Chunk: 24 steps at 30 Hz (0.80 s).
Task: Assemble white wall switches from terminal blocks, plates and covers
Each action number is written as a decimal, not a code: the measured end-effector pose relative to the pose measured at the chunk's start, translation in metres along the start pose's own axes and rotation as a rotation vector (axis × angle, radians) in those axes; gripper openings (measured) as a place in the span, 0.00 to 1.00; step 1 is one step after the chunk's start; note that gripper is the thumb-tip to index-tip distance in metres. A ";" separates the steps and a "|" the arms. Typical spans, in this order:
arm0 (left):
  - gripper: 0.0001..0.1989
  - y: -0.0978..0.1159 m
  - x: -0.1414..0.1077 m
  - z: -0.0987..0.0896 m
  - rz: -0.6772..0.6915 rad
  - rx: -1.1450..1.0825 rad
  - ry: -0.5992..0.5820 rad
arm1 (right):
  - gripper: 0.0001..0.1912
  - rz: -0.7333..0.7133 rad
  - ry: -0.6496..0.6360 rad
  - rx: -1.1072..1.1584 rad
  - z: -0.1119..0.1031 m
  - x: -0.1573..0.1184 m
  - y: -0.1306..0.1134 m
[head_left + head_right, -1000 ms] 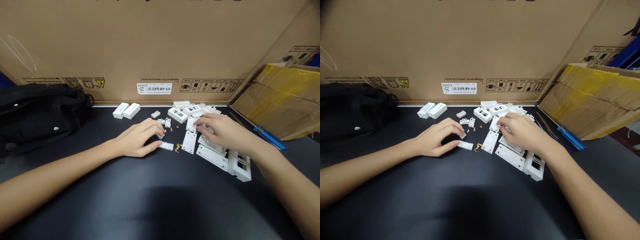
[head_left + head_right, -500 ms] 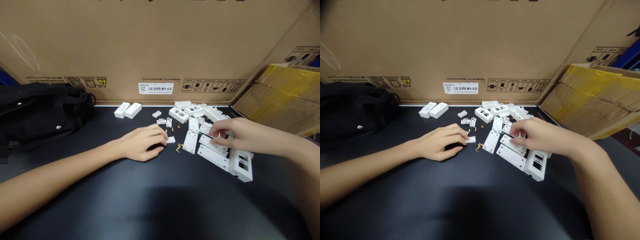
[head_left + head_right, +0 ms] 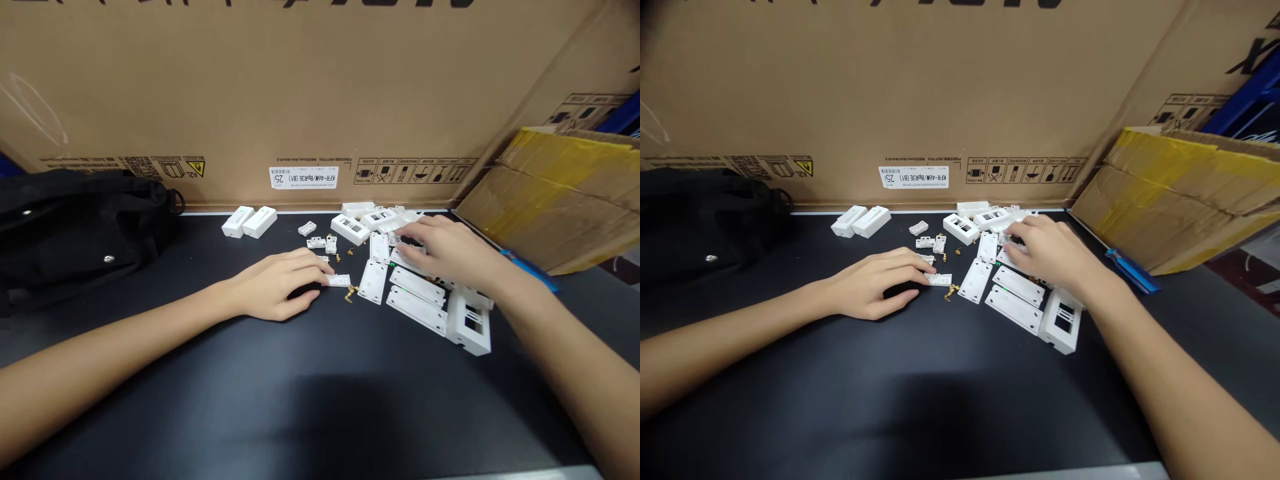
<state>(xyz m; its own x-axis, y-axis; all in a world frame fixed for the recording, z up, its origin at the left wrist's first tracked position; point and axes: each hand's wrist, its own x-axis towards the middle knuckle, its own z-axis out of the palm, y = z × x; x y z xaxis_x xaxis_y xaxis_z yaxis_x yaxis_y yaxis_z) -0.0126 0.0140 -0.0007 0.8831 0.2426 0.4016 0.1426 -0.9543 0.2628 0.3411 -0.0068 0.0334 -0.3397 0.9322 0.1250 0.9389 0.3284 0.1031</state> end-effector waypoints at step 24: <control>0.16 0.000 0.007 -0.001 -0.285 0.145 0.053 | 0.17 0.267 0.010 0.014 -0.001 0.014 -0.028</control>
<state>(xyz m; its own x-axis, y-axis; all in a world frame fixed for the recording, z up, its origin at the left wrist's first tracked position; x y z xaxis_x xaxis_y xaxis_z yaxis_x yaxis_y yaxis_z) -0.0069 0.0159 0.0030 0.7746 0.5089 0.3756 0.4467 -0.8605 0.2447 0.3102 -0.0030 0.0333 -0.0804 0.9845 0.1557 0.9960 0.0732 0.0514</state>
